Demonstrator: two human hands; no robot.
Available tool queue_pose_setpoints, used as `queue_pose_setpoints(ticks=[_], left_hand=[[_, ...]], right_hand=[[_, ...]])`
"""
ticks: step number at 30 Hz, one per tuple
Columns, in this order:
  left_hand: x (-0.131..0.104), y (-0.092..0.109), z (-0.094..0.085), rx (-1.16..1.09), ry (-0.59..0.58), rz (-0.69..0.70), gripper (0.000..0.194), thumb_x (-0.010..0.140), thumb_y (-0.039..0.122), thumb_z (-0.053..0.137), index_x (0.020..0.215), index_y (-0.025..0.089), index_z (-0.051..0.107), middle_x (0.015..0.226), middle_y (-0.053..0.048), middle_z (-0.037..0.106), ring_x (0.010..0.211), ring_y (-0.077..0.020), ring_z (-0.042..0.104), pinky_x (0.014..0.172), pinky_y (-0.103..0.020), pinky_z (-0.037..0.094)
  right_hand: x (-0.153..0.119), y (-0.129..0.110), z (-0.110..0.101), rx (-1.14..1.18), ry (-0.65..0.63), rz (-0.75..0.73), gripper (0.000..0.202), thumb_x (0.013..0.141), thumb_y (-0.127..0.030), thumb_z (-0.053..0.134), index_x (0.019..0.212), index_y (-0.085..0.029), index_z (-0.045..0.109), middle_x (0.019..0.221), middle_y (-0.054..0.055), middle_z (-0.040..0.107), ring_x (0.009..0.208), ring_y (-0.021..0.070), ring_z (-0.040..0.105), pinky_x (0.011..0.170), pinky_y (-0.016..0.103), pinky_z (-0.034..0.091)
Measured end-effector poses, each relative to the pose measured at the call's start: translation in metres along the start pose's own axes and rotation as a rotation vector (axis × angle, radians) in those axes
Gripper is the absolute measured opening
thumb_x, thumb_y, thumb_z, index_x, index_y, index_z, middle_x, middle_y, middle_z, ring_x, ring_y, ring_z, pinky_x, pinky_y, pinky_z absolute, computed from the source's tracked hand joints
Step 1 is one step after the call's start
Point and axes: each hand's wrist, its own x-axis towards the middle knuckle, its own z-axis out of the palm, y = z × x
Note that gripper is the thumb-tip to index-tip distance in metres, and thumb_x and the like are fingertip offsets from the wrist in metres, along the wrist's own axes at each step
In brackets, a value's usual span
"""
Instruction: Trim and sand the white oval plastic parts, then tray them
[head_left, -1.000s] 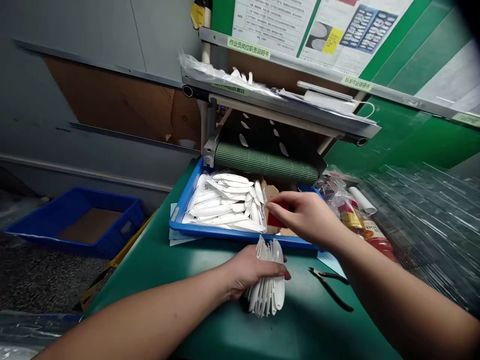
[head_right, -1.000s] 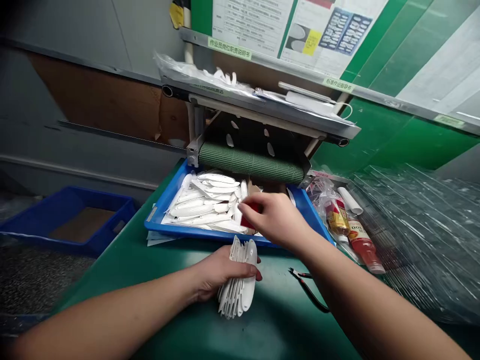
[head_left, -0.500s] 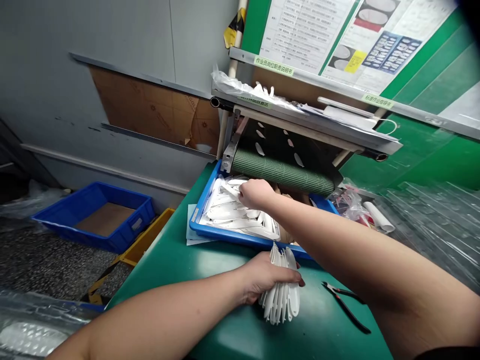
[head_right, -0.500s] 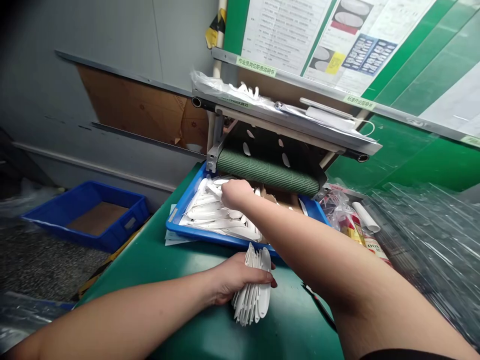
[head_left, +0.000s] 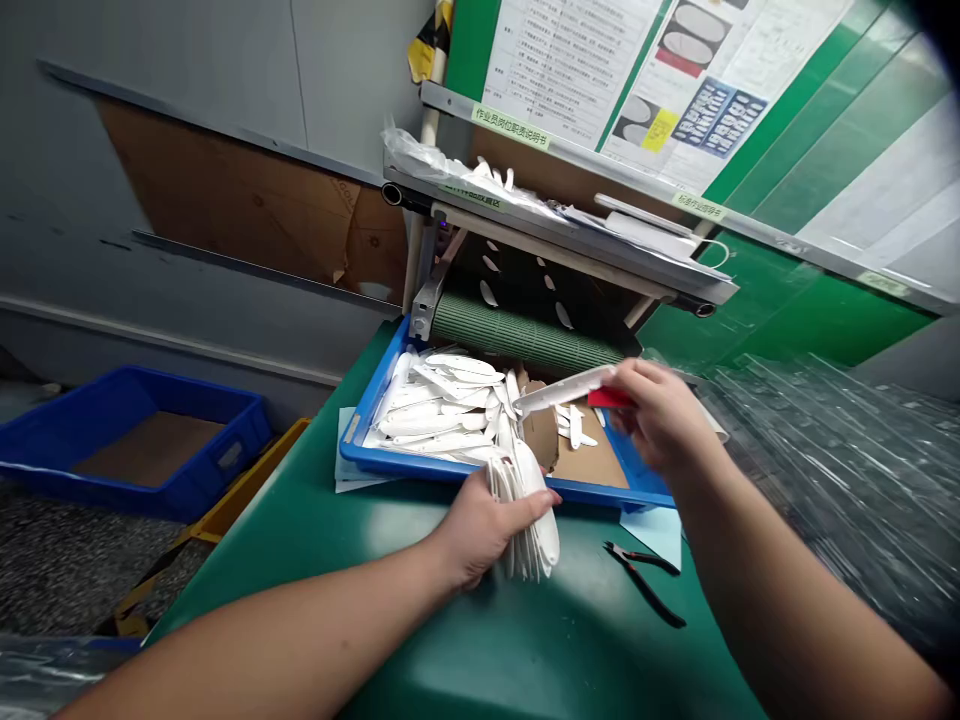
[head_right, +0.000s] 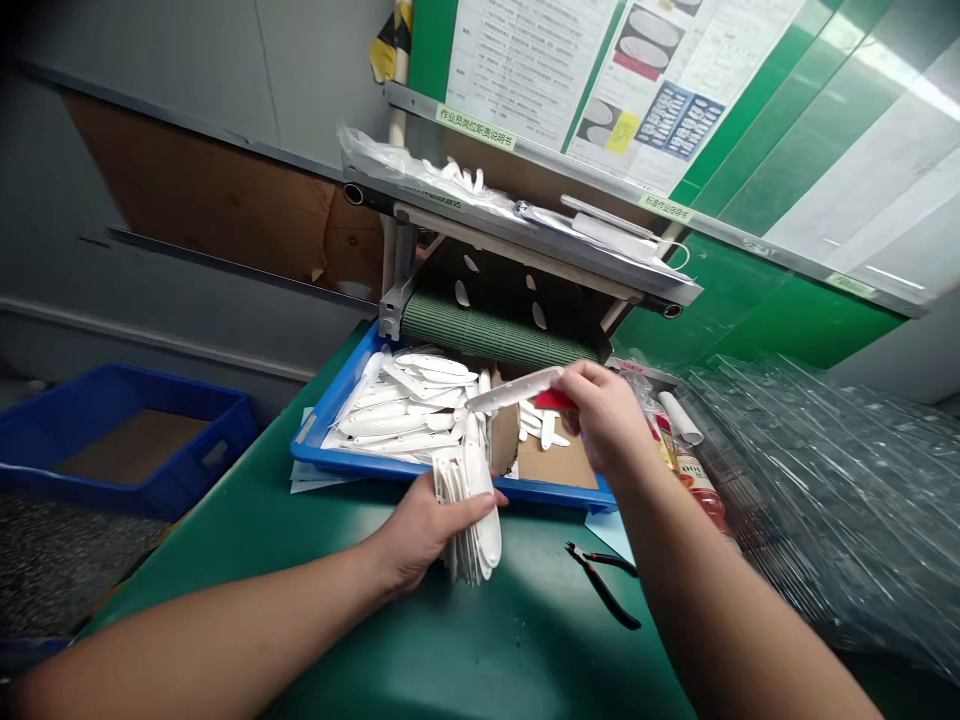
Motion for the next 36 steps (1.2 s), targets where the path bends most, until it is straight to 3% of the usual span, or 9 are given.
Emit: queue_pose_setpoints(ticks=[5,9,14,17,22,26,31,34,36], left_hand=[[0.003,0.003,-0.002,0.064,0.140,0.257,0.036,0.082,0.039,0.088,0.106,0.016,0.077,0.106,-0.008,0.079,0.099,-0.0233,0.072,0.092,-0.035,0.056],[0.007,0.002,-0.004,0.094,0.212,0.350,0.030,0.083,0.036,0.087,0.104,0.017,0.078,0.104,-0.005,0.080,0.099,-0.0228,0.073,0.094,-0.034,0.057],[0.009,0.005,-0.004,0.138,0.249,0.322,0.035,0.081,0.037,0.088,0.107,0.014,0.079,0.112,-0.010,0.081,0.107,-0.0279,0.075,0.095,-0.037,0.059],[0.008,0.014,-0.004,0.270,0.173,0.249,0.035,0.083,0.037,0.086,0.109,0.015,0.078,0.114,-0.010,0.081,0.110,-0.0289,0.074,0.097,-0.038,0.058],[0.005,0.026,-0.004,0.530,0.056,0.111,0.043,0.081,0.037,0.087,0.116,0.016,0.074,0.114,-0.010,0.081,0.109,-0.0303,0.075,0.095,-0.039,0.059],[0.003,0.021,-0.003,0.691,-0.017,0.070,0.030,0.084,0.038,0.082,0.104,0.017,0.074,0.097,-0.006,0.080,0.090,-0.0253,0.075,0.081,-0.034,0.059],[0.000,0.013,-0.001,0.870,-0.067,0.086,0.018,0.087,0.033,0.075,0.096,0.018,0.073,0.082,-0.001,0.074,0.072,-0.0180,0.067,0.067,-0.028,0.052],[-0.001,0.017,0.000,0.972,-0.100,0.099,0.013,0.087,0.030,0.072,0.089,0.018,0.071,0.074,0.001,0.069,0.065,-0.0147,0.060,0.061,-0.026,0.047],[-0.001,0.023,0.001,1.075,-0.143,0.128,0.011,0.087,0.029,0.070,0.085,0.019,0.069,0.067,0.004,0.064,0.058,-0.0125,0.053,0.056,-0.025,0.042]], right_hand=[[-0.080,0.054,0.033,0.413,-0.069,0.244,0.035,0.082,-0.054,0.057,0.078,-0.024,0.039,0.062,-0.007,0.036,0.050,0.0095,0.030,0.046,0.025,0.030],[-0.109,0.072,0.053,0.521,-0.220,0.365,0.040,0.076,-0.049,0.072,0.073,-0.022,0.042,0.062,-0.006,0.043,0.052,0.0076,0.031,0.048,0.022,0.025],[-0.107,0.077,0.039,0.384,-0.587,0.323,0.033,0.078,-0.041,0.081,0.077,-0.014,0.062,0.071,-0.001,0.057,0.065,0.0111,0.049,0.061,0.023,0.039],[-0.102,0.079,0.028,0.241,-0.767,0.298,0.033,0.085,-0.044,0.078,0.081,-0.013,0.066,0.073,0.000,0.057,0.067,0.0115,0.049,0.062,0.024,0.037],[-0.096,0.087,0.019,0.369,-0.822,0.340,0.038,0.080,-0.047,0.084,0.078,-0.013,0.065,0.070,-0.003,0.051,0.065,0.0093,0.040,0.061,0.024,0.030],[-0.102,0.093,0.021,0.341,-0.903,0.376,0.039,0.079,-0.045,0.084,0.073,-0.015,0.060,0.067,-0.003,0.050,0.063,0.0101,0.041,0.060,0.024,0.031],[-0.108,0.089,0.022,0.038,-0.939,0.213,0.027,0.092,-0.037,0.071,0.075,-0.017,0.064,0.064,-0.004,0.058,0.058,0.0092,0.045,0.055,0.023,0.032],[-0.100,0.089,0.006,-0.051,-0.987,0.109,0.030,0.096,-0.041,0.068,0.079,-0.017,0.073,0.066,-0.002,0.067,0.056,0.0092,0.050,0.055,0.023,0.035],[-0.092,0.091,-0.010,0.021,-0.942,0.116,0.031,0.095,-0.044,0.071,0.083,-0.017,0.076,0.073,0.001,0.071,0.060,0.0103,0.055,0.057,0.022,0.039]])
